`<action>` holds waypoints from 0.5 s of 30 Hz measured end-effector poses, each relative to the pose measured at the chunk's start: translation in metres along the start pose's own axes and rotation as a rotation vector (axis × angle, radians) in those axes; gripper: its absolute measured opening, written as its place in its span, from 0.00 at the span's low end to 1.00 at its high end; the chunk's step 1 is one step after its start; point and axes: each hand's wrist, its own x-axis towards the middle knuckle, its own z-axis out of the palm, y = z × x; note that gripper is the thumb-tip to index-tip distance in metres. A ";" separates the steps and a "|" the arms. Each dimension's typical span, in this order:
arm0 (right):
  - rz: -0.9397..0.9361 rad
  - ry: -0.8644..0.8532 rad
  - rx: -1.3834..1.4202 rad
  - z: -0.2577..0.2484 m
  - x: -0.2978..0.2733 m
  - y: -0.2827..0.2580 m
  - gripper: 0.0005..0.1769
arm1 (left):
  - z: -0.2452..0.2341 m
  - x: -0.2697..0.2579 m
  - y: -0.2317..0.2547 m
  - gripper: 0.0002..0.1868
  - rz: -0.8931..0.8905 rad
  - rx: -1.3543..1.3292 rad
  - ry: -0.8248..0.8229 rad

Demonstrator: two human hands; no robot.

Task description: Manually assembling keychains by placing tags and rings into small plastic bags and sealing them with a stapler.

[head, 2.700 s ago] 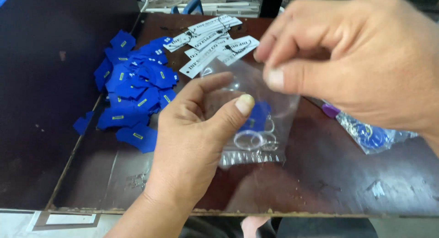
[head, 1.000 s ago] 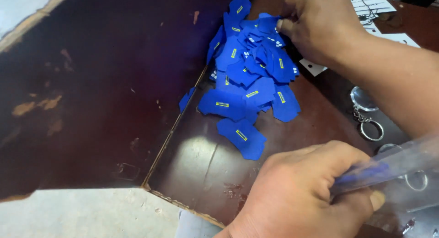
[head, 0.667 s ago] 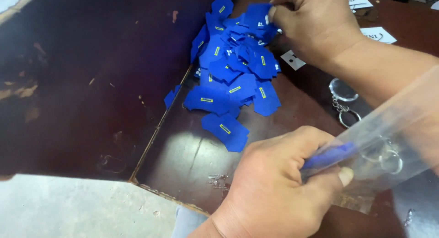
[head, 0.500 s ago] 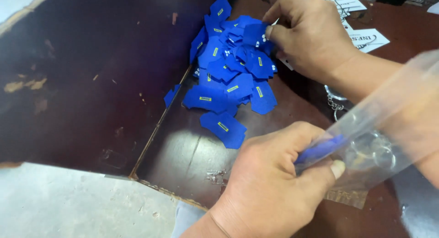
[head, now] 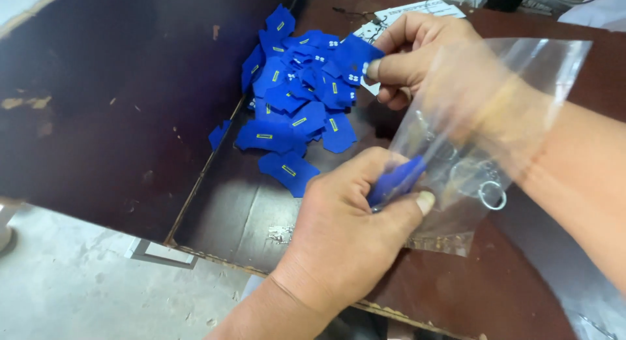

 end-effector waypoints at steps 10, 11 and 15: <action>0.036 0.145 0.032 -0.035 -0.047 -0.006 0.06 | 0.001 -0.001 -0.010 0.02 0.150 -0.139 -0.016; 0.000 0.167 0.129 -0.044 -0.056 -0.005 0.04 | 0.000 -0.001 -0.010 0.06 0.150 -0.199 -0.030; -0.123 0.342 0.273 -0.078 -0.089 -0.007 0.07 | -0.004 -0.005 0.004 0.15 0.080 -0.322 -0.098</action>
